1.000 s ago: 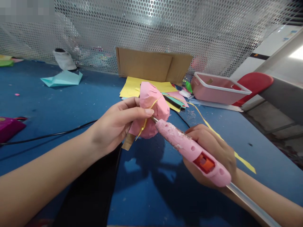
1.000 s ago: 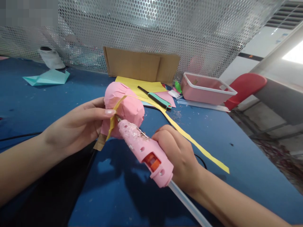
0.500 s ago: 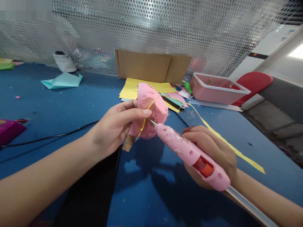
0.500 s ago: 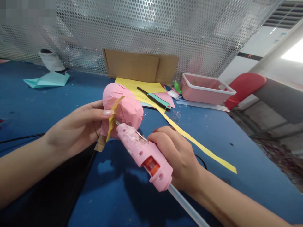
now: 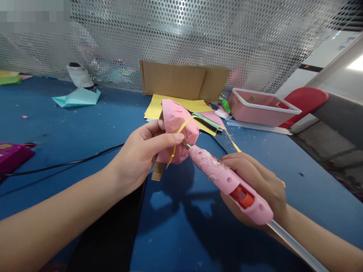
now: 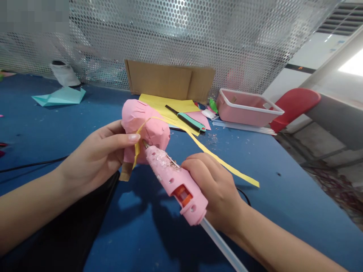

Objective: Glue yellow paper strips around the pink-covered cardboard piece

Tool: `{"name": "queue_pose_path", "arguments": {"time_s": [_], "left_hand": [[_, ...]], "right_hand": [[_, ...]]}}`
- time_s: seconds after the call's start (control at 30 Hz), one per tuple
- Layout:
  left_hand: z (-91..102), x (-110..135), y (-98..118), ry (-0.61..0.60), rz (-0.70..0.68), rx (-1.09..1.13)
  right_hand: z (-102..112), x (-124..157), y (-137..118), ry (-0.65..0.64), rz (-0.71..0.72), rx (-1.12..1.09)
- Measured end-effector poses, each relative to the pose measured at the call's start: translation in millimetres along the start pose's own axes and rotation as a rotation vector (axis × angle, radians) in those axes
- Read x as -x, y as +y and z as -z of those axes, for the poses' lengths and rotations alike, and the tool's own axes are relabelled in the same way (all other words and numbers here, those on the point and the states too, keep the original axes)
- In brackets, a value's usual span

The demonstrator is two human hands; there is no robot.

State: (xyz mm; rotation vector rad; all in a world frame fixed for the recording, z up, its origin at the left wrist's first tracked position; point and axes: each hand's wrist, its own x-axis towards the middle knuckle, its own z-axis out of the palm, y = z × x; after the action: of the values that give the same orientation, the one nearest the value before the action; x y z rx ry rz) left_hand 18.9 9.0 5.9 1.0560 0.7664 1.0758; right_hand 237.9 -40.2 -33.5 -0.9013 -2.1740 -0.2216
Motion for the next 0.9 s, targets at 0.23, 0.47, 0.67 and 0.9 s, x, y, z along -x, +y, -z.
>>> {"name": "queue_pose_path", "arguments": {"time_s": [0.23, 0.47, 0.67, 0.9], "left_hand": [[2.9, 5.7, -12.5, 0.132, -0.247, -0.294], [3.1, 5.3, -9.1, 0.216, -0.266, -0.31], [6.8, 1.7, -7.1, 0.232, -0.194, -0.235], [4.5, 10.2, -14.8, 0.154, -0.32, -0.581]], "right_hand": [[-0.9, -2.2, -1.1, -0.031, -0.014, 0.02], [3.9, -3.4, 4.0, -0.1, -0.001, 0.085], [-1.1, -2.9, 17.2, -0.42, 0.005, 0.123], [-2.9, -5.3, 16.4, -0.403, -0.33, -0.344]]}}
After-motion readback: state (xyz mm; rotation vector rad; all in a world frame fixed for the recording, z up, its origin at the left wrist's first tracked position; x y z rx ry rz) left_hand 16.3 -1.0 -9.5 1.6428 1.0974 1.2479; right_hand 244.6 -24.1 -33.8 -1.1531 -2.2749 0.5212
